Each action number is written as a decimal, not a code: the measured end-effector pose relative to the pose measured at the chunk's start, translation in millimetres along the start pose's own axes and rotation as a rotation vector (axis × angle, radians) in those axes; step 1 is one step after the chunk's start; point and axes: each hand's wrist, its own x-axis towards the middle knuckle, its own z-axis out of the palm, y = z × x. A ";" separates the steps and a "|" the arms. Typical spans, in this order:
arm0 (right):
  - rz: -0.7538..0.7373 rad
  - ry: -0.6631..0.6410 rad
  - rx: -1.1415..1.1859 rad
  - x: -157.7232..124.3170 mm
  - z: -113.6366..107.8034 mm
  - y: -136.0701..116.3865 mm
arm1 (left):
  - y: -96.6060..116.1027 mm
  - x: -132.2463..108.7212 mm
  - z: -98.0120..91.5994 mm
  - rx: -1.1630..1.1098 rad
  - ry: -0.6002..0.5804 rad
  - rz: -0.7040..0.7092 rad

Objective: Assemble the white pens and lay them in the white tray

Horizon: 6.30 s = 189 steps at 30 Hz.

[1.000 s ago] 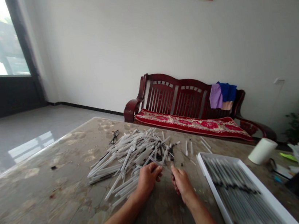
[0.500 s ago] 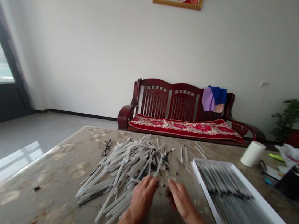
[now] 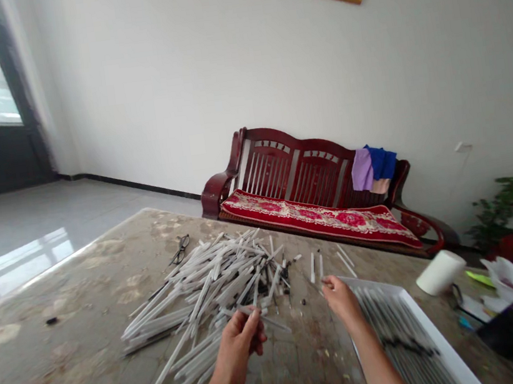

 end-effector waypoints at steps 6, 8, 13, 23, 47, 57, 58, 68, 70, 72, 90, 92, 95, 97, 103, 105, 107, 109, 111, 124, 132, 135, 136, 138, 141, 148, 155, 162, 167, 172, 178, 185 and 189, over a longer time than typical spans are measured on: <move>-0.221 -0.133 -0.028 0.3 38.8 -43.5 | -18.8 -13.3 -38.4 0.091 -0.012 -0.004; -0.395 -0.149 -0.033 -7.7 56.1 -63.7 | -20.2 -15.6 -43.7 0.082 -0.005 -0.005; -0.635 -0.265 -0.031 -29.4 88.2 -93.9 | -19.1 -16.3 -43.0 0.078 -0.032 -0.039; -0.547 -0.159 -0.051 -35.0 62.6 -45.3 | -11.7 -14.3 -44.0 -0.080 0.098 -0.099; 0.558 -0.371 1.269 -115.5 34.0 -81.2 | -9.5 -17.7 -40.2 -0.120 0.113 -0.048; 0.299 -0.326 1.006 -141.8 31.7 -88.2 | -2.6 -19.7 -37.6 -0.120 0.127 -0.055; 0.241 -0.295 0.937 -143.1 32.4 -89.6 | -2.1 -19.7 -37.6 -0.129 0.125 -0.057; -0.251 -0.114 0.311 -142.6 32.6 -89.3 | -4.7 -18.6 -38.4 -0.164 0.132 -0.040; -0.334 -0.072 0.229 -142.3 30.5 -88.3 | -4.5 -18.9 -38.4 -0.165 0.135 -0.035; -0.389 -0.036 0.161 -142.1 29.1 -86.4 | -3.9 -19.0 -38.3 -0.166 0.137 -0.027; -0.668 -0.023 0.020 -142.8 31.4 -79.4 | -7.3 -23.4 -35.7 -0.115 0.056 0.017; -0.623 -0.054 0.053 -144.7 30.4 -80.3 | -8.8 -24.1 -35.4 -0.106 0.051 0.035; -0.490 -0.133 0.151 -147.4 29.8 -83.7 | -11.6 -24.5 -36.1 -0.090 0.035 0.064; -0.371 -0.197 0.239 -148.2 31.1 -86.3 | -12.4 -25.3 -36.5 -0.083 0.029 0.070; 0.028 -0.354 0.534 -146.9 35.7 -95.5 | -8.6 -27.4 -35.6 -0.060 0.056 0.095; 0.135 -0.384 0.686 -146.5 32.5 -99.6 | -7.4 -25.6 -35.1 -0.066 0.038 0.094; 0.188 -0.404 0.894 -148.0 27.9 -103.7 | -6.4 -23.1 -34.6 -0.092 0.015 0.084; 0.210 -0.393 1.087 -153.0 26.1 -107.8 | -5.4 -21.2 -34.3 -0.137 0.015 0.068; 0.265 -0.340 1.207 -161.7 30.7 -111.8 | -5.0 -20.9 -34.4 -0.162 -0.004 0.045; 0.167 0.034 0.542 -74.2 -67.8 -42.9 | -24.2 -25.2 -34.6 0.298 -0.256 0.071; 0.176 -0.015 -0.277 10.8 -97.8 38.8 | -28.4 -21.0 -33.1 0.464 -0.253 0.067; 0.153 -0.046 -0.376 13.3 -79.4 45.1 | -32.3 -19.8 -35.0 0.491 -0.261 0.071; 0.144 -0.056 -0.399 12.6 -74.4 47.1 | -33.6 -19.7 -35.7 0.493 -0.264 0.071; 0.121 -0.070 -0.429 9.9 -67.7 51.7 | -35.1 -20.3 -36.6 0.512 -0.276 0.085; 0.083 -0.085 -0.446 5.2 -66.2 56.8 | -33.6 -22.7 -36.6 0.620 -0.331 0.148; -0.079 -0.033 -0.303 -19.5 -46.0 1.6 | -22.8 -30.6 -32.2 0.982 -0.430 0.377; -0.326 -0.265 -0.133 -106.5 50.7 -95.9 | -18.1 -32.6 -39.6 1.125 -0.376 0.423; -0.303 -0.193 -0.176 -120.7 71.5 -96.9 | -19.5 -27.1 -46.3 0.889 -0.224 0.403; -0.254 -0.204 0.200 -136.9 65.6 -81.9 | -22.6 -22.1 -45.0 0.595 -0.039 0.180; -0.310 -0.313 0.331 -144.7 58.0 -84.7 | -20.6 -16.6 -45.2 0.343 0.030 0.123; -0.453 -0.244 0.140 -79.9 68.0 -109.4 | -18.4 -17.9 -44.2 0.269 0.072 0.115; -0.720 -0.373 -0.347 -44.1 90.1 -142.3 | -19.6 -22.5 -43.7 0.417 0.015 0.140; -0.820 -0.377 -0.513 -45.0 87.3 -146.3 | -17.6 -22.1 -43.0 0.434 0.015 0.146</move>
